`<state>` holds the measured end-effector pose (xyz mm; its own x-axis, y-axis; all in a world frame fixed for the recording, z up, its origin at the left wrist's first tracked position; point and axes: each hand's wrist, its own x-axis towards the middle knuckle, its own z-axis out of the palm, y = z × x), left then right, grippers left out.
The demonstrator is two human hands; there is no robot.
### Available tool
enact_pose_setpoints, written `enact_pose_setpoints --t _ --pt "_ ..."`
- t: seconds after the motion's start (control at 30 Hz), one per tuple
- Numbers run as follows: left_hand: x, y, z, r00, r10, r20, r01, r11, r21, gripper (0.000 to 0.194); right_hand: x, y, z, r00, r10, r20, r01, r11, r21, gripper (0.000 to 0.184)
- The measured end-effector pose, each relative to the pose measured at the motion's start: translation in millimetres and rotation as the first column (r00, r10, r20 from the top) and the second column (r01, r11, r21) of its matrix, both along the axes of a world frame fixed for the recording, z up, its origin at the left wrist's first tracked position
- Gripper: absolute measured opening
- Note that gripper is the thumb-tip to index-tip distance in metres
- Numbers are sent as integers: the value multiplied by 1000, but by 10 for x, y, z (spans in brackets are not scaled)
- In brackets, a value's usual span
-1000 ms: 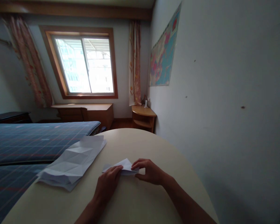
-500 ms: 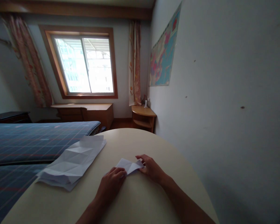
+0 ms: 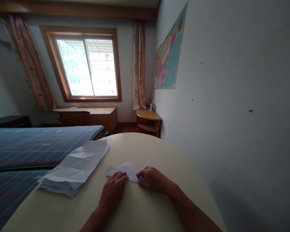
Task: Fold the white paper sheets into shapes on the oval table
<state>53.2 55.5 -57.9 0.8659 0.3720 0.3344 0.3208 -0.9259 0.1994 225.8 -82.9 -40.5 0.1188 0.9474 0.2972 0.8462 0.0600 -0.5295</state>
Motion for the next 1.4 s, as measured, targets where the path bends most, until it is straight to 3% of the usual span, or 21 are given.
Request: enact_pose_setpoints --t 0.13,0.43,0.6,0.8,1.0,1.27,1.4 --pt "7 -67 -9 998 68 3 -68 996 62 26 -35 -58 61 995 90 35 -89 996 -16 36" --pt "20 -101 -62 995 91 30 -92 995 32 40 -71 -38 53 961 272 45 -270 962 -46 33" --pt "37 -134 -42 994 96 47 -95 995 -24 28 -80 -47 51 972 220 87 -211 972 -103 40" --pt "19 -349 57 998 -42 -44 40 998 -46 30 -114 -44 47 971 121 207 -101 989 -105 41" --pt "37 -427 71 989 -14 -145 15 1000 3 37 -74 -35 5 964 143 224 -122 987 -107 45" --pt "27 -441 87 993 -18 -118 24 999 46 25 19 26 40 946 208 250 -200 978 -58 47" --pt "25 -412 98 990 -3 -142 11 999 52 18 -22 15 29 956 144 257 -143 989 -21 47"
